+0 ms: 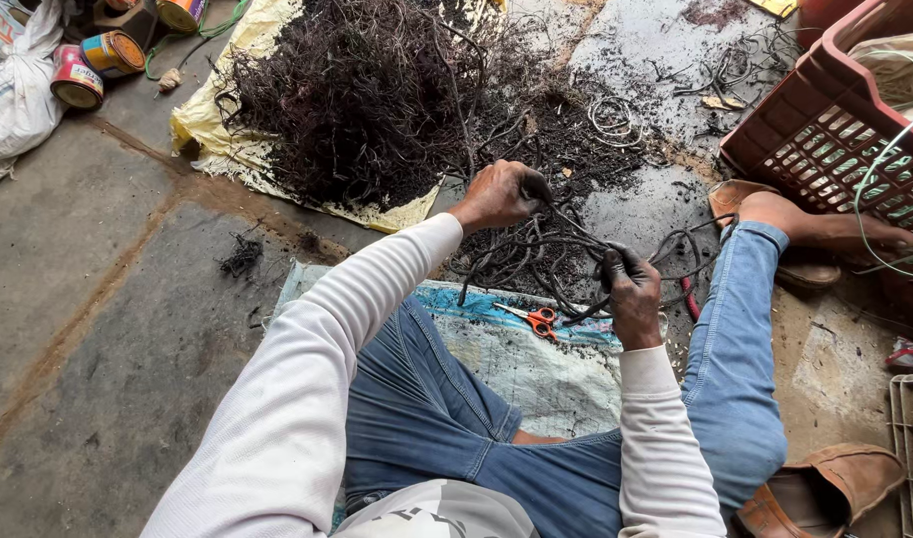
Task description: The person sits cross-legged on a mat and manually strips the black insulation from a bundle of wires. They pull the insulation off by hand, separating the copper strands, and place the stripped pieces onto a pile on the floor.
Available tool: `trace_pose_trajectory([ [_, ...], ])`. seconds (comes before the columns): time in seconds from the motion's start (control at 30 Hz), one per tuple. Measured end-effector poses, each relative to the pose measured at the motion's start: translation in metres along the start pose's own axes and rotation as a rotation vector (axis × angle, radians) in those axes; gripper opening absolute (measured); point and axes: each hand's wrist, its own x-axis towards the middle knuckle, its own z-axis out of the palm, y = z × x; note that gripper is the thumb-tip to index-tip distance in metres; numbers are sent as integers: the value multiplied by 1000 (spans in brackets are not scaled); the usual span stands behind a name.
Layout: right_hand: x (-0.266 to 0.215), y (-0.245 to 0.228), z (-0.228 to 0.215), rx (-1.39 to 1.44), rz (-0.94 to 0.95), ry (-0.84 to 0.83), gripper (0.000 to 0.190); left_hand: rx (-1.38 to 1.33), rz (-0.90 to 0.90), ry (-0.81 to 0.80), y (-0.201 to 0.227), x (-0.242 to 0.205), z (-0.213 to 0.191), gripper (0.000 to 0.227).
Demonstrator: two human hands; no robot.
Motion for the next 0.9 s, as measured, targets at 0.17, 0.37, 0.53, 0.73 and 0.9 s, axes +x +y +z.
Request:
trace_pose_trajectory([
  [0.17,0,3,-1,51,-15,-28,26,176,73,1,-1,-8,3,5],
  [0.37,2,15,1,80,-8,-58,26,710,363,-69,11,-19,8,30],
  [0.53,2,20,-3,108,-11,-69,25,837,437,-98,14,-19,14,40],
  [0.73,3,18,-5,103,11,-15,24,716,332,-89,7,-17,18,44],
  [0.9,3,15,-9,64,-3,-26,26,547,316,-99,8,-23,13,31],
])
